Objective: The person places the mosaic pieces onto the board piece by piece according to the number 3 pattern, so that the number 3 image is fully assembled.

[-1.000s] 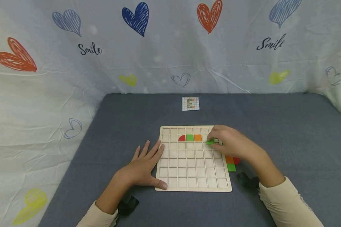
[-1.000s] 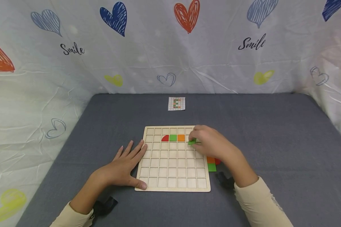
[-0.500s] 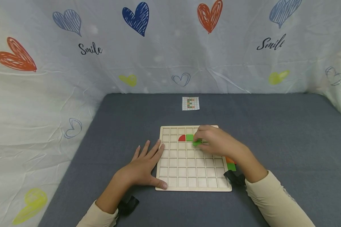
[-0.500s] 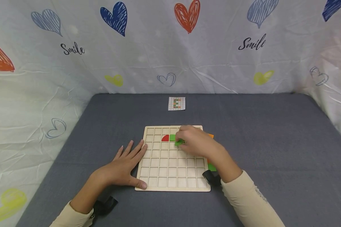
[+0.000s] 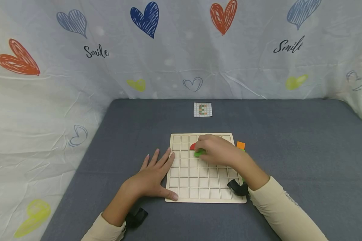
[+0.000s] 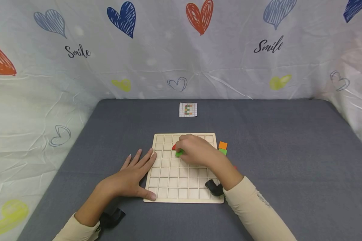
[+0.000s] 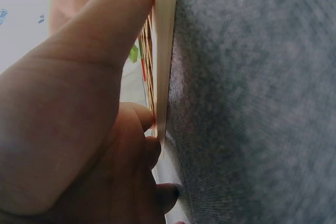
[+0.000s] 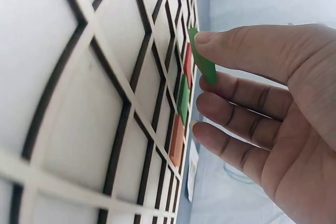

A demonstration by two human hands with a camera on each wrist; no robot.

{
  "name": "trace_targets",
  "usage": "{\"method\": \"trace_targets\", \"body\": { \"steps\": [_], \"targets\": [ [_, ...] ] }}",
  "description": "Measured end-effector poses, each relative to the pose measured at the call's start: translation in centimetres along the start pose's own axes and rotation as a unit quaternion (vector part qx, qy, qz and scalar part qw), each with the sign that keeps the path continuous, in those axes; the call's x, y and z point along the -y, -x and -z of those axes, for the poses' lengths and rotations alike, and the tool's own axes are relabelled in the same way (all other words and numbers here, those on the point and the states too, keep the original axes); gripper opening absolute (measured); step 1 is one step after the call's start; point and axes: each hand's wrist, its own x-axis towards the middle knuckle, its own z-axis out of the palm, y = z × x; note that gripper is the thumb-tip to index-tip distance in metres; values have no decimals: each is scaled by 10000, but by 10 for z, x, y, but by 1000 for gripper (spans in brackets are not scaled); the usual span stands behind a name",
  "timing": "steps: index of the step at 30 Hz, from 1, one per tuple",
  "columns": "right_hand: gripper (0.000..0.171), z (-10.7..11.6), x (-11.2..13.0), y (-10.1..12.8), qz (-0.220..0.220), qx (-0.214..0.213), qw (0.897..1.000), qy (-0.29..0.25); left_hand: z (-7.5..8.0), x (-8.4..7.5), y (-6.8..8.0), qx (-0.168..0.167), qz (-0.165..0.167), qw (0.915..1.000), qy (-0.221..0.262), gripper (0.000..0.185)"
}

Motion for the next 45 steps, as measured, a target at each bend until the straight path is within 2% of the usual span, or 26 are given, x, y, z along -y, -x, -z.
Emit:
{"method": "trace_targets", "body": {
  "steps": [21,28,45],
  "targets": [
    [13,-10,6,-11,227,-19,9993,300,0,0,0,-22,-98,9999,-66,121],
    [15,-12,6,-11,179,-44,9985,513,0,-1,-1,8,-73,9999,-108,121],
    [14,-12,7,-10,-76,53,9992,379,1,-1,-2,12,-92,9998,-176,122]
  ]
}}
